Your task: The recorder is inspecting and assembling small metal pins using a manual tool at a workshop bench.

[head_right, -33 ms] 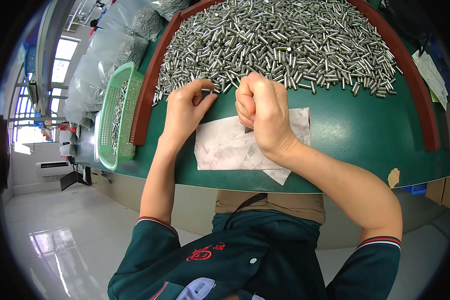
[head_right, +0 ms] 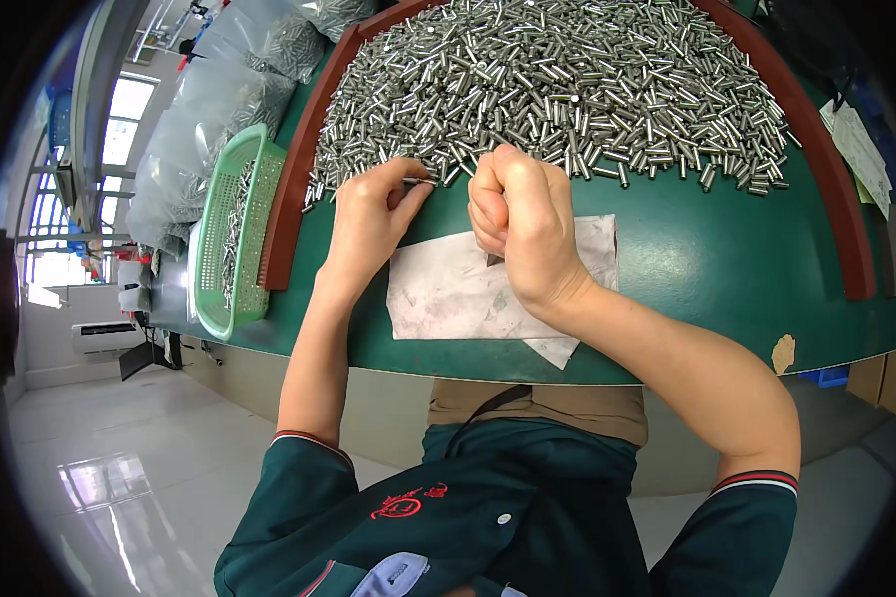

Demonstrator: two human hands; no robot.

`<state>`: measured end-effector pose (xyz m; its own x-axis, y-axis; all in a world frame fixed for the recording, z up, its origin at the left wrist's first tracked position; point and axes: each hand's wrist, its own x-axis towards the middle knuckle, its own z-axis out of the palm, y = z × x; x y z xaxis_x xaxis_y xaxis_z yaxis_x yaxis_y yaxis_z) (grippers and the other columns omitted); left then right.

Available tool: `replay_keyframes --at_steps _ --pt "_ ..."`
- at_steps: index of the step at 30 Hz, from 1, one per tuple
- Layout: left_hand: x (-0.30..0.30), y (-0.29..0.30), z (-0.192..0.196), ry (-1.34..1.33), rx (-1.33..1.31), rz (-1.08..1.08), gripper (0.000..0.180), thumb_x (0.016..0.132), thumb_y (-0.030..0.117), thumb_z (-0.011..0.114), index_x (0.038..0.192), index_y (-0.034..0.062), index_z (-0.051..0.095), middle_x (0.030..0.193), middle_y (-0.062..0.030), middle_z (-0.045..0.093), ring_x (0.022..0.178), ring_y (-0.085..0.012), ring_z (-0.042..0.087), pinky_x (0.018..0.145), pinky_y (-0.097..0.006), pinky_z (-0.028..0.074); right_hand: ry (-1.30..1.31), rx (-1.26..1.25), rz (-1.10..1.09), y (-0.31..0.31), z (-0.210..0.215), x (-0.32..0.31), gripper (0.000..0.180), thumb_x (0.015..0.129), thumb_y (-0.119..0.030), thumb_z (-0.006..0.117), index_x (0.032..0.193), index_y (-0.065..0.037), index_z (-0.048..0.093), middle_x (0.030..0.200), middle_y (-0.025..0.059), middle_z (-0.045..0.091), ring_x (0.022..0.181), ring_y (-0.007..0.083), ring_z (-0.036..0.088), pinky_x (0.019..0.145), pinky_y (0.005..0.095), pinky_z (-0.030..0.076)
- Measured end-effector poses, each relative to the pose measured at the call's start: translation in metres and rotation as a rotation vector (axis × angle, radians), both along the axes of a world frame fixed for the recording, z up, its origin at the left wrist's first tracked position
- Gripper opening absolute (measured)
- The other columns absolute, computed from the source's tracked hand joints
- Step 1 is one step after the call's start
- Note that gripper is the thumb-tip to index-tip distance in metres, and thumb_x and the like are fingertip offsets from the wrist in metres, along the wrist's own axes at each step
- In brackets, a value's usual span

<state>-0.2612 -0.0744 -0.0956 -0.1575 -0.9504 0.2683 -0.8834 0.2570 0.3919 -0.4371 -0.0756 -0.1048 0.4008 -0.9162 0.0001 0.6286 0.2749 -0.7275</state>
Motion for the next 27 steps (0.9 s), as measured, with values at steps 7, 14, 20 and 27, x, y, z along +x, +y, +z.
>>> replay_keyframes --at_steps 7,14,20,27 --pt "0.008 -0.004 -0.012 -0.076 -0.081 -0.129 0.009 0.073 0.002 0.060 0.081 0.0012 0.055 0.068 -0.0117 0.056 0.055 -0.0251 0.054 0.051 -0.033 0.042 -0.009 0.022 0.003 -0.001 -0.001 0.000 0.037 0.086 -0.022 0.030 0.052 -0.009 0.028 0.047 -0.0012 0.027 0.040 0.0064 0.021 0.038 0.0222 0.020" --pt "0.005 -0.004 -0.014 0.001 -0.075 -0.164 0.008 0.072 -0.001 0.059 0.078 0.0001 0.054 0.067 -0.0091 0.051 0.055 -0.0211 0.052 0.051 -0.031 0.042 -0.021 0.021 0.001 -0.002 -0.004 0.000 0.036 0.086 -0.022 0.030 0.053 -0.009 0.028 0.047 -0.0011 0.028 0.039 0.0062 0.021 0.037 0.0220 0.019" --pt "0.003 -0.003 -0.017 -0.007 -0.093 -0.159 0.009 0.072 -0.002 0.058 0.080 0.0003 0.055 0.067 -0.0087 0.052 0.055 -0.0205 0.051 0.051 -0.030 0.041 -0.018 0.047 0.000 -0.003 0.001 0.000 0.035 0.085 -0.021 0.029 0.053 -0.009 0.028 0.044 -0.0011 0.026 0.039 0.0064 0.020 0.037 0.0221 0.018" --pt "-0.001 0.004 -0.013 0.473 0.047 -0.086 0.006 0.078 0.001 0.055 0.083 -0.0021 0.053 0.068 -0.0032 0.048 0.055 -0.0101 0.043 0.051 -0.023 0.036 -0.003 0.056 -0.004 -0.003 0.001 -0.001 0.034 0.085 -0.021 0.029 0.053 -0.008 0.028 0.044 -0.0006 0.026 0.038 0.0068 0.020 0.037 0.0222 0.018"
